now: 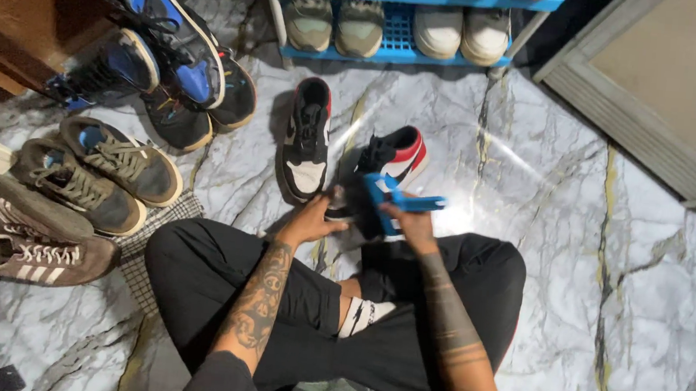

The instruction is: The person sits on the floor and uses a blue brush to scrub the exterior of a black, white, and red sneaker. They hold the shoe with one hand and brush the toe, sides, and heel areas repeatedly.

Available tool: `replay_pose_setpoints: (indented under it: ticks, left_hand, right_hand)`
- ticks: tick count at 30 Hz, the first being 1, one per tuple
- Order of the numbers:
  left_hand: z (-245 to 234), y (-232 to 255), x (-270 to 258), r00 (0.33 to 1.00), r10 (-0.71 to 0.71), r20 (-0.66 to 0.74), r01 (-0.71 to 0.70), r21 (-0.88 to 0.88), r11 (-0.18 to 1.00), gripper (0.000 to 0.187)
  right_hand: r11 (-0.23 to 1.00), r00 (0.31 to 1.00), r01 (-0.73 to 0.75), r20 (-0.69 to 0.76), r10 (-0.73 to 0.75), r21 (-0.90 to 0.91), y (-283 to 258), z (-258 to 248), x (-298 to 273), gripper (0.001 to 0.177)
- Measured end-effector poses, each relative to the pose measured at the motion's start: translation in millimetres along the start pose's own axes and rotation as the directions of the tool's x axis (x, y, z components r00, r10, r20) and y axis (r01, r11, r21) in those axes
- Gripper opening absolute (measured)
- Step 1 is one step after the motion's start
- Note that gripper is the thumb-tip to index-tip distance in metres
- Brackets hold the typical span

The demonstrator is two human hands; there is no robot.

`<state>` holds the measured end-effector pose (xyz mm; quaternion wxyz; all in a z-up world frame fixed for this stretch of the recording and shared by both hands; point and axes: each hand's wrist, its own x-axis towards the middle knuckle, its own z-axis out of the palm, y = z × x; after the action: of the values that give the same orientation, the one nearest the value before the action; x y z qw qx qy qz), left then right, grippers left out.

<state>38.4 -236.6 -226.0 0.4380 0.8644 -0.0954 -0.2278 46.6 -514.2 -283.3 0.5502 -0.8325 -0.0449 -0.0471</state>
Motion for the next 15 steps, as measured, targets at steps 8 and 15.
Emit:
replay_pose_setpoints:
  ticks: [8, 15]
  left_hand:
    - [13, -31, 15, 0.996, 0.085, -0.021, -0.088, -0.169, 0.982, 0.099]
    - [14, -45, 27, 0.989, 0.002, 0.150, 0.045, -0.311, 0.949, 0.072]
  right_hand:
    - [0.982, 0.741, -0.125, -0.645, 0.188, 0.143, 74, -104, 26, 0.022]
    - [0.832, 0.845, -0.533, 0.042, 0.533, 0.152, -20, -14, 14, 0.030]
